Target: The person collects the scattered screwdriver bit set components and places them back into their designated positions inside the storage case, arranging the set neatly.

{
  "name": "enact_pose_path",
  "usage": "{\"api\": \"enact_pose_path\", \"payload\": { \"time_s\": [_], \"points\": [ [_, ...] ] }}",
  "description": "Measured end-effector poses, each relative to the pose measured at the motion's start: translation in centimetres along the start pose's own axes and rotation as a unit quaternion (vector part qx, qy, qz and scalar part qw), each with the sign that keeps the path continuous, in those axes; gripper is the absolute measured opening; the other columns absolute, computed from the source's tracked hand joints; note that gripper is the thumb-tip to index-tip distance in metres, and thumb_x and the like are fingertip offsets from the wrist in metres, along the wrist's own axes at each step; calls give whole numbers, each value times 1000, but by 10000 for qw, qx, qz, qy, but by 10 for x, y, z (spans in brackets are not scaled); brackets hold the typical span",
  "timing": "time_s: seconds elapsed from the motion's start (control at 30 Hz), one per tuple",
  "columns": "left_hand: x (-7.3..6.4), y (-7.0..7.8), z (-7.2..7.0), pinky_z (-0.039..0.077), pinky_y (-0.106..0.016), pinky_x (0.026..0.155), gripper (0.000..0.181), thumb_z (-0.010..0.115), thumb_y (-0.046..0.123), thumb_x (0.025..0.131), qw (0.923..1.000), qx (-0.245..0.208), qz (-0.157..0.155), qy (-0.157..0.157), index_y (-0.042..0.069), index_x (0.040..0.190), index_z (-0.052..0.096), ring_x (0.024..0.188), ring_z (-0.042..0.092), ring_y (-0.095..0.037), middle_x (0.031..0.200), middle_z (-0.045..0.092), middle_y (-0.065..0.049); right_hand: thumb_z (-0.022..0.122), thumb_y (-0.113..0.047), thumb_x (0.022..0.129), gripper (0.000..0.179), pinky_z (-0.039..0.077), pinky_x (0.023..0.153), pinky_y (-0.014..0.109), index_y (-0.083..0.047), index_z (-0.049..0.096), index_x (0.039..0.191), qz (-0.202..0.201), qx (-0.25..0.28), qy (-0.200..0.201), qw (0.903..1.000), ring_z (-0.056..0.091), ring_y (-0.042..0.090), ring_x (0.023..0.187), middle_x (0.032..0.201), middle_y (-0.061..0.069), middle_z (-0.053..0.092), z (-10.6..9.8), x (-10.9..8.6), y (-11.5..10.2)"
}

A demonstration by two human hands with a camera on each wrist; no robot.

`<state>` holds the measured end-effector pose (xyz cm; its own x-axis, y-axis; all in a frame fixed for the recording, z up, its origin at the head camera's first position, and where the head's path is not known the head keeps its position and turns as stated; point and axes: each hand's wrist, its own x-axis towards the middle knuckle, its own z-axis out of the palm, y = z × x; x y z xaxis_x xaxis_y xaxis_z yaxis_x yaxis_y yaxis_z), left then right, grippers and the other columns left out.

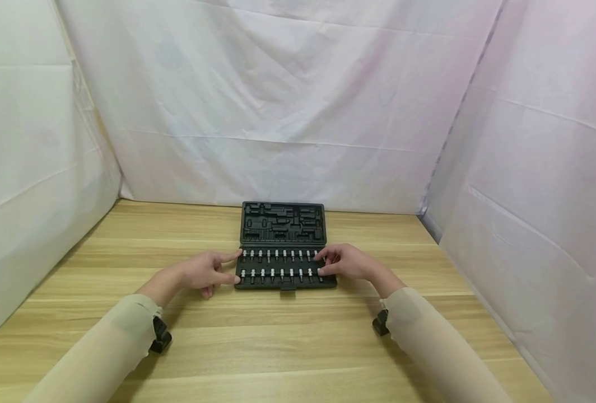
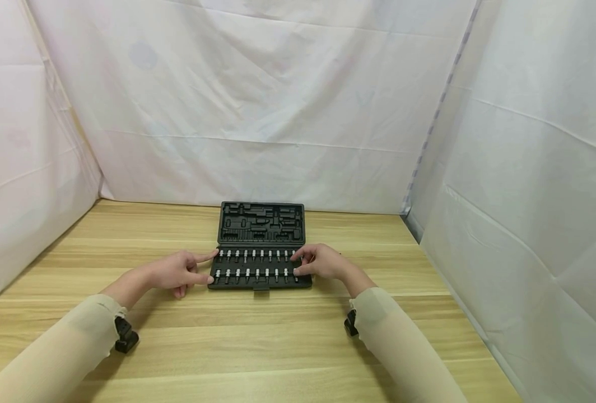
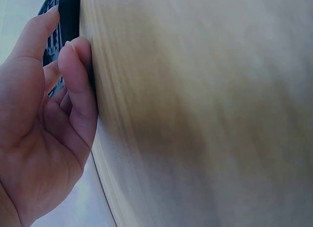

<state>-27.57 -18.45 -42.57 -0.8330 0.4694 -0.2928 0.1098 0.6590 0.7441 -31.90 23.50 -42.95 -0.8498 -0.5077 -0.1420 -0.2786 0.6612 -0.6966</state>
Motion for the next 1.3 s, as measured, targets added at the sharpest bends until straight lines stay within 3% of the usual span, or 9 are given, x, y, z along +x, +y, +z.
{"api": "enact_pose_path", "payload": {
  "time_s": [0.37,0.83,1.13,1.3],
  "points": [
    [-1,0,0,59,-29,54,94,79,41,102,10000,4,54,-55,21,176,25,55,58,-15,79,62,-9,87,-26,97,29,43,69,29,-20,81,125,151,-96,-14,9998,51,17,77,88,1,63,2,4,-2],
    [0,-2,0,60,-30,54,94,81,42,101,10000,-8,-16,29,23,175,28,55,58,-15,80,63,-9,86,-26,99,31,43,68,29,-17,79,128,125,-47,-71,9999,51,16,76,89,1,63,1,5,2],
    [0,0,0,59,-30,54,92,81,41,101,10000,26,3,24,23,175,28,55,58,-15,77,62,-8,83,-27,101,30,45,72,30,-17,79,129,214,50,-73,9997,56,16,80,91,2,68,0,2,-1],
    [-1,0,0,59,-31,54,92,80,40,102,10000,21,43,16,21,175,28,54,58,-15,77,62,-9,79,-27,103,28,55,77,31,-15,79,129,137,255,10,9996,63,17,87,101,3,74,-2,-1,1]
  ]
}}
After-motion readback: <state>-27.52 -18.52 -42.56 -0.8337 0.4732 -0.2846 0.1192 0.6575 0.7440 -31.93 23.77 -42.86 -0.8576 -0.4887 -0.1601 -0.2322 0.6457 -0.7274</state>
